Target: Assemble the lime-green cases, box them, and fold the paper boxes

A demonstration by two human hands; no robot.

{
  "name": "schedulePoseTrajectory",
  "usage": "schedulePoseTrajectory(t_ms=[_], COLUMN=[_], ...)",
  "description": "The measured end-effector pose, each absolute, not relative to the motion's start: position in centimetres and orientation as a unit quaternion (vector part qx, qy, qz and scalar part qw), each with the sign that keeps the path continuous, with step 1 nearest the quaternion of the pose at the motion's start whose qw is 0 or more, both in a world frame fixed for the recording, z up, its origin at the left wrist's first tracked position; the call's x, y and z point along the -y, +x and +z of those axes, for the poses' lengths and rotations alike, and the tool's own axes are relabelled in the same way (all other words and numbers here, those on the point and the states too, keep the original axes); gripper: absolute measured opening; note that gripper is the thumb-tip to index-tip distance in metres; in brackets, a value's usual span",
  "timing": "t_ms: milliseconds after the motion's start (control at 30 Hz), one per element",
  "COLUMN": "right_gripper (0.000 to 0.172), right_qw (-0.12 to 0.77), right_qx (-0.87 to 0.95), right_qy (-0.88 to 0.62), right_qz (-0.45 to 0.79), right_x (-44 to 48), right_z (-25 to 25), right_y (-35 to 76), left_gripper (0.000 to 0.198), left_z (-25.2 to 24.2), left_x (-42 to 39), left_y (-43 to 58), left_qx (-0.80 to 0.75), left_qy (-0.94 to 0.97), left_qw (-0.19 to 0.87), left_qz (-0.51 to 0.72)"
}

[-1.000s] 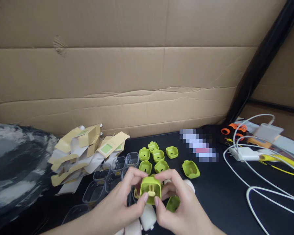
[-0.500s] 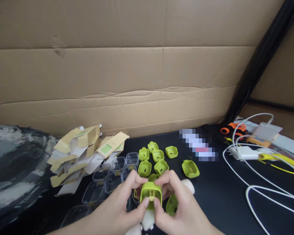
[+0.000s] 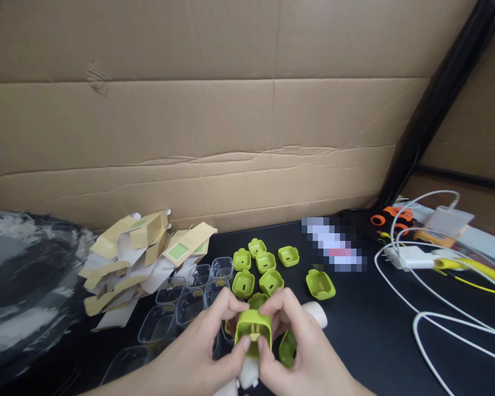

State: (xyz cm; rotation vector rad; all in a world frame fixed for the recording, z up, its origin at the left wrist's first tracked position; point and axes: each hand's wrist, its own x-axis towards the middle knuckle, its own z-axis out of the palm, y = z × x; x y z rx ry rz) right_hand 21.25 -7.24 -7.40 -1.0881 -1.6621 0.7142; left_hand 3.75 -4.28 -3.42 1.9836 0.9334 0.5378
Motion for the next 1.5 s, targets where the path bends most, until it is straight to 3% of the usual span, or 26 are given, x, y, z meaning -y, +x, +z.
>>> schedulePoseTrajectory(t_ms=[1500], right_gripper=[0.020], right_qw=[0.451], right_qx=[0.752], right_qy=[-0.435], right_qz=[0.203], right_x=[7.28], right_z=[-7.24], right_y=[21.26], left_gripper=[0.016], left_z=[-4.18], left_x=[4.18], left_y=[3.78], left_qx=[-0.400], left_qy=[0.819], left_qw=[0.341], left_qz=[0.230])
